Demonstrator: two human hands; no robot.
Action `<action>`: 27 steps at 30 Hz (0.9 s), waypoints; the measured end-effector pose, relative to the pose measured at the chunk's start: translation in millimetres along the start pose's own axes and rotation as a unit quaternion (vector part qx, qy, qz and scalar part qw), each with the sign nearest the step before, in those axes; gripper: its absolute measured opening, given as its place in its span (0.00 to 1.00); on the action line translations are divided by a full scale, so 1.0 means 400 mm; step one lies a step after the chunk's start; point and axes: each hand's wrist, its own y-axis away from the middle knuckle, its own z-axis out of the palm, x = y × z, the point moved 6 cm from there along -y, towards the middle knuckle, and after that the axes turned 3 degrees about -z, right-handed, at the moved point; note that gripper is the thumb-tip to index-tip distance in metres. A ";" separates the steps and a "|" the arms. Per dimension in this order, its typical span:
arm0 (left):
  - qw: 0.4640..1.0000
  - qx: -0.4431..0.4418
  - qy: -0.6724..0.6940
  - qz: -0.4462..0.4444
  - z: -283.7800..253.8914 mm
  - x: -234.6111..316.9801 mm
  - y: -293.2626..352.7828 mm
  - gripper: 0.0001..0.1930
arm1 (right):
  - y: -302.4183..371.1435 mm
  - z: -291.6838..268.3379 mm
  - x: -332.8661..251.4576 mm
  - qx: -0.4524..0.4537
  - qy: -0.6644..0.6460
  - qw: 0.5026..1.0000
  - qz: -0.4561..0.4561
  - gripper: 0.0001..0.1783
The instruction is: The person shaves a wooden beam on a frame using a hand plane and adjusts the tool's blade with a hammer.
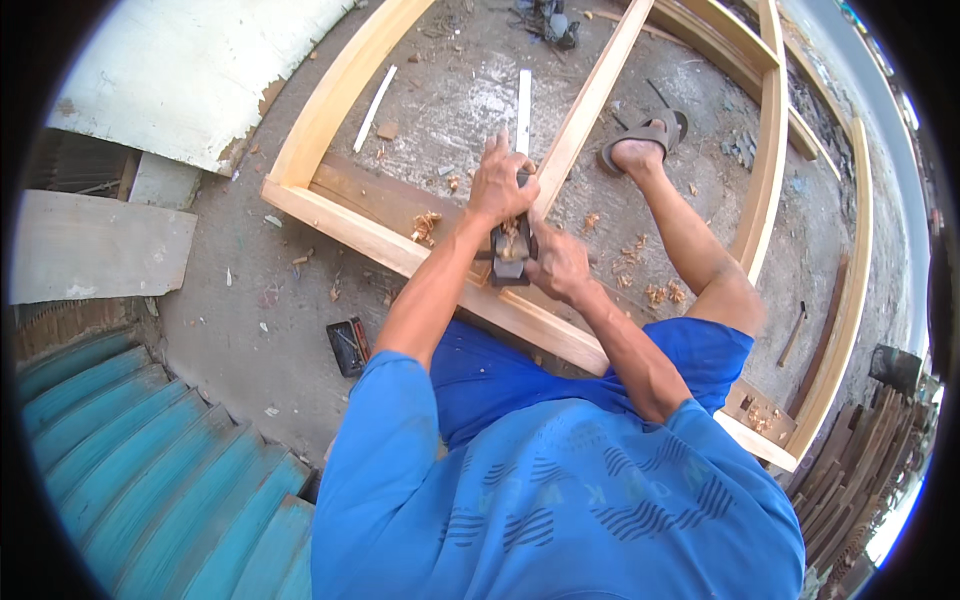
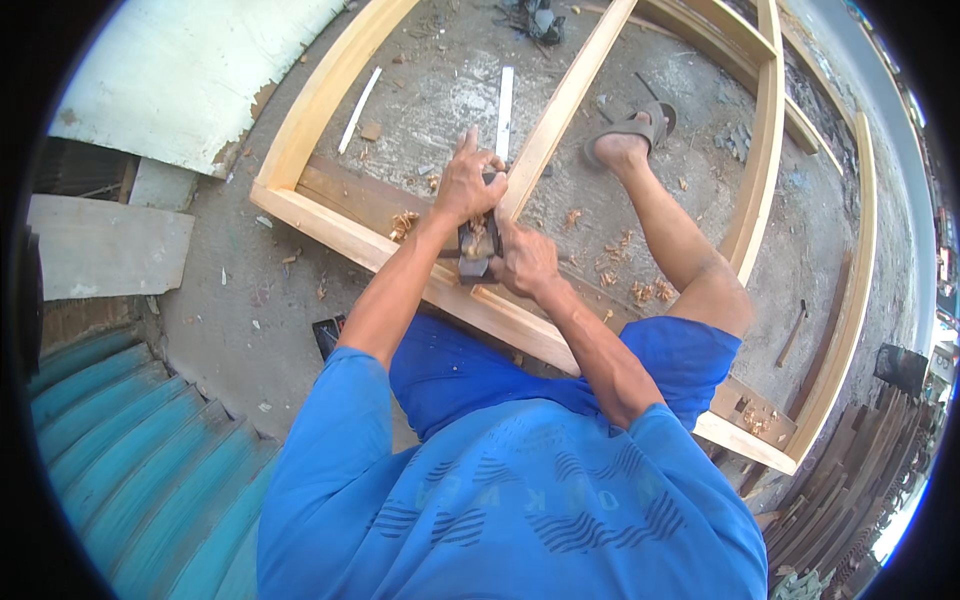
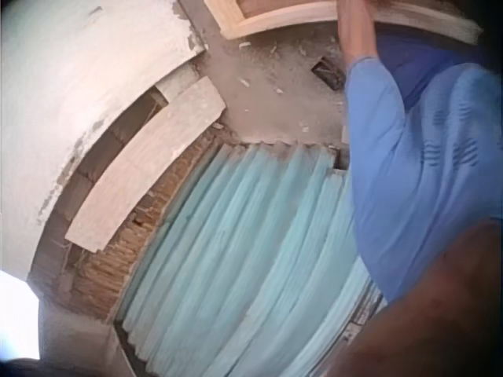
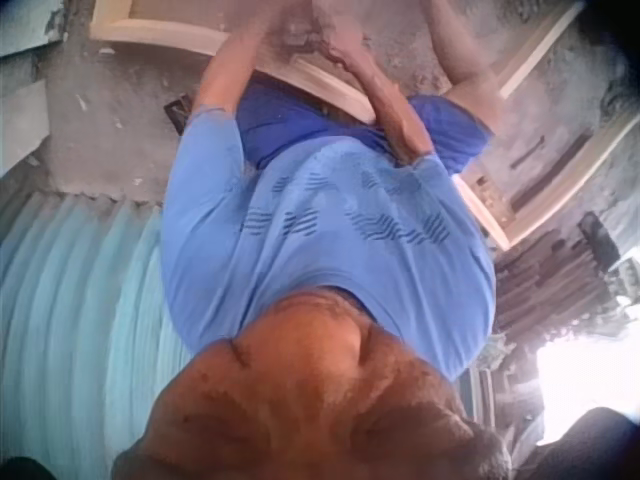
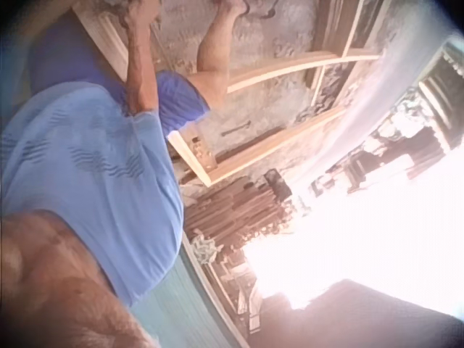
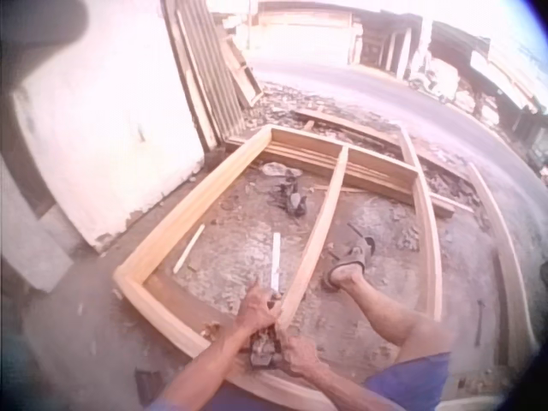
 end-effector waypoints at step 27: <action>0.992 -0.042 0.114 -0.034 -0.027 0.032 0.304 0.11 | 0.220 0.139 -0.058 -0.112 -0.062 0.991 -0.027 0.59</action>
